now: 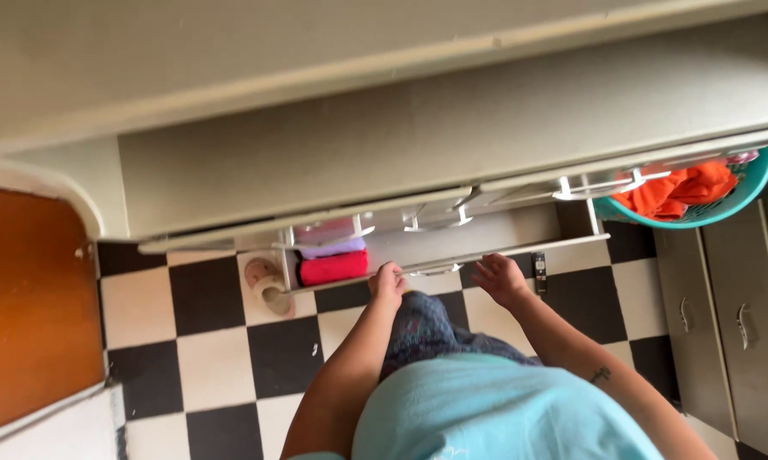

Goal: Fold and organize clothes into a dresser drawer.

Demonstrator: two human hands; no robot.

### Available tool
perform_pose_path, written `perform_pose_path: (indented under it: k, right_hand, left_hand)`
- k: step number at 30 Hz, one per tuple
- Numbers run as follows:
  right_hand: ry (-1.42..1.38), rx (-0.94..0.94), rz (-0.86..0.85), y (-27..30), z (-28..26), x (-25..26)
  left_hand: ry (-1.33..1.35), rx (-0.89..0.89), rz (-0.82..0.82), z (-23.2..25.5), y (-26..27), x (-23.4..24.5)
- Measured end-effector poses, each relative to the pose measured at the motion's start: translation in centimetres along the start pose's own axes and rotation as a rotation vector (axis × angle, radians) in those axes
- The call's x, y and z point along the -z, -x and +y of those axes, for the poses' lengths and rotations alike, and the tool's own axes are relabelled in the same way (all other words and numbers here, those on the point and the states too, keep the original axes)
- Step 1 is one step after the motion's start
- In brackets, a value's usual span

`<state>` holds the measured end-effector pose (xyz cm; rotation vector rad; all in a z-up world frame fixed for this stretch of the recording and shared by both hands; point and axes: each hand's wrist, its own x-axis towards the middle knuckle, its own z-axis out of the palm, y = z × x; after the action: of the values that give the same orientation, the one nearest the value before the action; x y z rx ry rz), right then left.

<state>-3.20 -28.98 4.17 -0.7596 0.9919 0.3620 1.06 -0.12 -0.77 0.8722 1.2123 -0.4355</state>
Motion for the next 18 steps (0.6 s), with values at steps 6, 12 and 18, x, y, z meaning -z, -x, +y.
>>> perform_pose_path:
  k: [6,12,18]
  right_hand:
    - [0.072,0.076,-0.118,3.0,-7.5,-7.3]
    - [0.100,0.074,-0.161,7.7,-9.4,-11.4]
    - [0.564,0.372,-0.170,18.0,-7.4,-13.8]
  left_hand:
    - [0.014,-0.248,-0.370,4.4,2.4,-3.6]
    - [0.004,-0.266,-0.499,6.8,5.3,-4.4]
    - [-0.810,-1.478,-0.124,11.2,31.2,-1.2]
